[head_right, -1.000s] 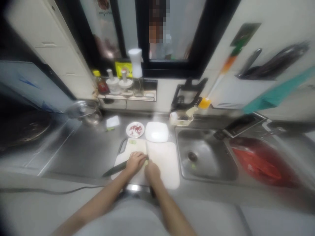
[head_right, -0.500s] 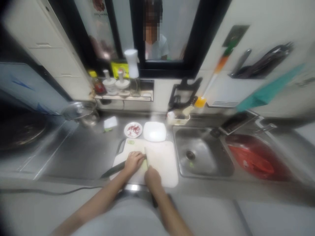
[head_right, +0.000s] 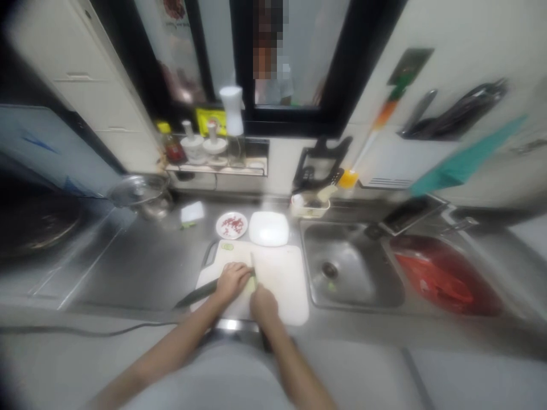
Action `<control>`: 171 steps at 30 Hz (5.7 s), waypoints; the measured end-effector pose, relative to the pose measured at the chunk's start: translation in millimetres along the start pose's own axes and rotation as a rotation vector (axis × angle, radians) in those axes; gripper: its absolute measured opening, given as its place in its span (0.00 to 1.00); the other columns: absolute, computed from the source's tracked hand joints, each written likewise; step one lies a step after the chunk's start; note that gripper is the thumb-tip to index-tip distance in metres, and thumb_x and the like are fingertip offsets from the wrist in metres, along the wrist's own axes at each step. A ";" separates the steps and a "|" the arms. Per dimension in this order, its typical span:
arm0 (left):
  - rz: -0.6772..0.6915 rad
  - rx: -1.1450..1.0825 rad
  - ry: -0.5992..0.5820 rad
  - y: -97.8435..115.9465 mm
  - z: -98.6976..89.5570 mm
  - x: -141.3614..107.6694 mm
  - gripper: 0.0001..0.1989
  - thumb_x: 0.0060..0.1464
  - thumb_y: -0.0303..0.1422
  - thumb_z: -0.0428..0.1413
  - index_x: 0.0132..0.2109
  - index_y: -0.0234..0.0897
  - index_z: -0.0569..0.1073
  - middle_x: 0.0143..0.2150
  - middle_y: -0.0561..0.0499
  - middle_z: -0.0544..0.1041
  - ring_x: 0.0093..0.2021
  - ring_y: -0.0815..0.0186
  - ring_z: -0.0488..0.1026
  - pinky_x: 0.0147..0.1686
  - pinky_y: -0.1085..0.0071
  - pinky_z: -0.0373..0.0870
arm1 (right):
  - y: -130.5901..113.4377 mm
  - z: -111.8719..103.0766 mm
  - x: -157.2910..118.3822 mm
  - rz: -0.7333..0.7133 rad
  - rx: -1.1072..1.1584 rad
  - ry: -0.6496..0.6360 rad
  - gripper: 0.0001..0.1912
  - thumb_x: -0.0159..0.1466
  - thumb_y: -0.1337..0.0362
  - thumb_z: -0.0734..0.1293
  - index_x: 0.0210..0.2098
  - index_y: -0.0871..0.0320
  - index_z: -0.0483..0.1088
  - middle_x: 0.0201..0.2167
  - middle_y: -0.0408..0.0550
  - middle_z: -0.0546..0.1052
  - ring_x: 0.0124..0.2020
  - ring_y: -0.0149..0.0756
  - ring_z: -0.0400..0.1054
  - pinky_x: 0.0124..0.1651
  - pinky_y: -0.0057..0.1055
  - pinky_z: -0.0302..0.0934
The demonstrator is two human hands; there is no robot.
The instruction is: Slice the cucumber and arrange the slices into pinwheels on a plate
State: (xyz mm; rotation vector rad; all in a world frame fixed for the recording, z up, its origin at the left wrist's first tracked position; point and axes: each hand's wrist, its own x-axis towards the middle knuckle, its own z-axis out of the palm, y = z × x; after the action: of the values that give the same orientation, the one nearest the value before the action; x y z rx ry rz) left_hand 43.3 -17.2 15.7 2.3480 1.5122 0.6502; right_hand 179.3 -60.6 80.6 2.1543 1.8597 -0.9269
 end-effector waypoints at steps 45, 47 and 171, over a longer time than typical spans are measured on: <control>-0.166 -0.094 0.102 18.4 -52.3 14.7 0.15 0.57 0.44 0.53 0.47 0.44 0.75 0.49 0.48 0.73 0.52 0.58 0.66 0.57 0.56 0.55 | 45.7 -6.8 2.6 -0.244 -0.367 0.607 0.22 0.63 0.70 0.62 0.57 0.57 0.66 0.37 0.53 0.73 0.38 0.39 0.63 0.41 0.33 0.51; -0.147 -0.093 0.027 23.8 -52.6 18.7 0.16 0.56 0.44 0.54 0.48 0.44 0.75 0.50 0.48 0.73 0.53 0.58 0.65 0.60 0.54 0.49 | 47.5 -3.9 2.1 -0.276 -0.390 0.620 0.22 0.63 0.71 0.62 0.57 0.57 0.66 0.37 0.52 0.73 0.38 0.39 0.62 0.41 0.34 0.51; 0.007 -0.052 -0.047 -26.8 -8.4 15.9 0.15 0.63 0.40 0.47 0.46 0.42 0.77 0.39 0.48 0.78 0.41 0.65 0.71 0.43 0.70 0.65 | 8.9 -11.5 -0.9 -0.096 0.017 0.135 0.16 0.68 0.68 0.53 0.47 0.63 0.69 0.39 0.57 0.78 0.40 0.39 0.72 0.38 0.28 0.54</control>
State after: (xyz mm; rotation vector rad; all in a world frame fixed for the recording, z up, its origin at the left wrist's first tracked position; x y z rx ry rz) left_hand 23.5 8.3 14.2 2.3149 1.4504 0.6243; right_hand 191.6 -57.7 87.7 2.2058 2.0403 -0.8363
